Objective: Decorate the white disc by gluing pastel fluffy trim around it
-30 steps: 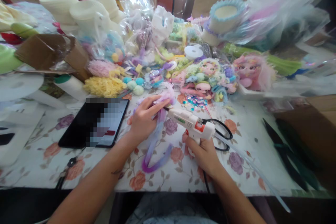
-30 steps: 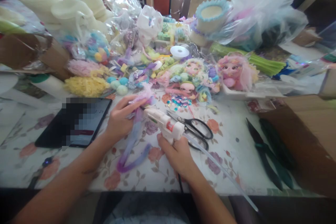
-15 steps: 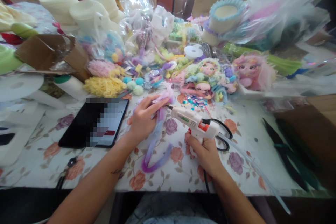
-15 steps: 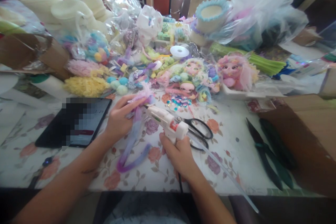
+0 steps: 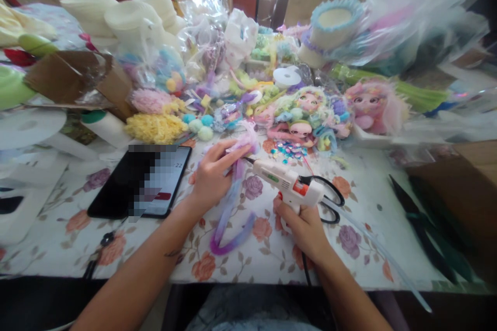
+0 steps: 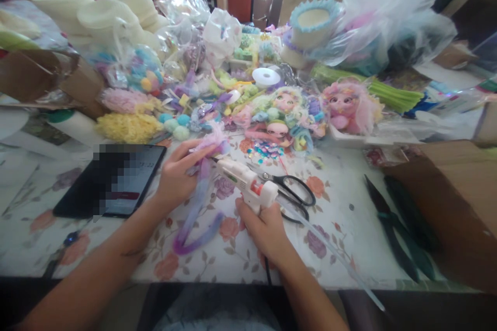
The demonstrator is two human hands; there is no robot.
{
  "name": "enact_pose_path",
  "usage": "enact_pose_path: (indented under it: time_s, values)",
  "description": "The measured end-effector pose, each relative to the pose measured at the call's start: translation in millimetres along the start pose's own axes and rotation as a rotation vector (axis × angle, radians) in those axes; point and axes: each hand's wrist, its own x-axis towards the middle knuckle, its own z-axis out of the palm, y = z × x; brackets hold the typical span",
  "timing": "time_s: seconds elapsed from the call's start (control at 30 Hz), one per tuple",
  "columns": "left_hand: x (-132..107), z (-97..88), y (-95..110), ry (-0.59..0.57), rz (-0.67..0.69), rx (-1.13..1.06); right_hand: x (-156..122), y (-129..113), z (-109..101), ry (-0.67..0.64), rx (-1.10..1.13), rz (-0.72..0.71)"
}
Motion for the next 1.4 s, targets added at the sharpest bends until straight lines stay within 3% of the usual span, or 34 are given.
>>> enact_pose_path:
  time_s: [0.33,0.57,1.4]
  values:
    - [1,0.3,0,0.033,0.119,0.098,2,-3,0,-0.052,0.035,-0.012]
    - [1,1.2,-1,0.045,0.081,0.072,1,-6,-1,0.006,0.064,-0.008]
    - [1,-1.3,3,0.003,-0.089,-0.068,1,-9,-2,0.008,0.09,0.012]
